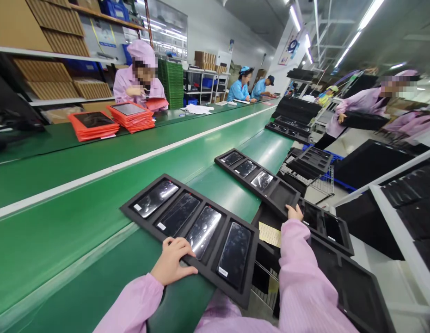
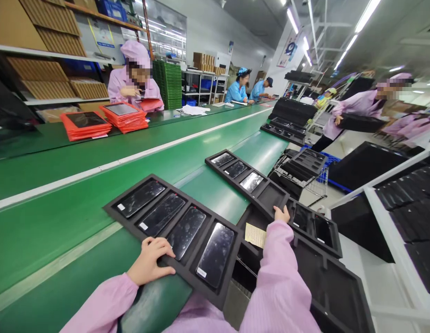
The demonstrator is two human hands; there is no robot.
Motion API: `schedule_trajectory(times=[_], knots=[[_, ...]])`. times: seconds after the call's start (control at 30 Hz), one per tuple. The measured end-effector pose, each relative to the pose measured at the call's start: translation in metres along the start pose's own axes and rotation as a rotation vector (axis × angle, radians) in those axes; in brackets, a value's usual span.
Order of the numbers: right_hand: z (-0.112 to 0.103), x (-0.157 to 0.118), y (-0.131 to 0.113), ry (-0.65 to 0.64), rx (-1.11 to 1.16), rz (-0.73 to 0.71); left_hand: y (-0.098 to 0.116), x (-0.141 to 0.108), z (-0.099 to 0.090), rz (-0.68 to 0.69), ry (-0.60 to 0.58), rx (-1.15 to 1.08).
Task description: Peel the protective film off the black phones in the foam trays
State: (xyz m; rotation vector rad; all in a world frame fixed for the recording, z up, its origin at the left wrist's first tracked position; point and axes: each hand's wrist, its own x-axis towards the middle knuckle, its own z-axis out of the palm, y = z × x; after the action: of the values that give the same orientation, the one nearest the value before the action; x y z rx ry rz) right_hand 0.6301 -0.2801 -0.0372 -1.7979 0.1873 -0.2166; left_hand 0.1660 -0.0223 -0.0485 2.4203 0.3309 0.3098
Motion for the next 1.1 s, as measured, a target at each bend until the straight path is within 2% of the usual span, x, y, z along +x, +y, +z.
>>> schedule_trajectory(times=[0.13,0.23,0.4,0.5,0.57,0.63,0.83,0.9,0.97,1.1], knots=[[0.023,0.016,-0.005,0.019,-0.141,-0.023,0.004,0.041,0.006,0.015,-0.009,-0.097],[0.031,0.019,-0.012,0.026,-0.233,-0.049,0.002,0.058,0.010,0.064,-0.009,-0.126],[0.034,0.008,-0.024,0.059,-0.390,-0.088,-0.008,0.065,0.016,0.109,0.010,-0.104],[0.025,-0.009,-0.031,0.041,-0.470,-0.160,-0.014,0.064,0.020,0.123,0.035,-0.072],[0.013,-0.029,-0.030,-0.026,-0.506,-0.213,-0.016,0.063,0.022,0.132,0.062,-0.057],[-0.003,-0.063,-0.020,-0.129,-0.525,-0.231,-0.017,0.063,0.023,0.140,0.081,-0.045],[-0.040,-0.212,0.038,-0.445,-0.478,-0.178,-0.010,0.068,0.015,0.128,0.056,0.027],[-0.044,-0.244,0.050,-0.491,-0.481,-0.189,-0.005,0.068,0.013,0.112,0.045,0.046],[-0.043,-0.257,0.053,-0.496,-0.498,-0.206,0.002,0.062,0.014,0.084,0.050,0.073],[-0.029,-0.246,0.042,-0.514,-0.538,-0.297,0.026,0.025,0.026,-0.018,0.111,0.148]])
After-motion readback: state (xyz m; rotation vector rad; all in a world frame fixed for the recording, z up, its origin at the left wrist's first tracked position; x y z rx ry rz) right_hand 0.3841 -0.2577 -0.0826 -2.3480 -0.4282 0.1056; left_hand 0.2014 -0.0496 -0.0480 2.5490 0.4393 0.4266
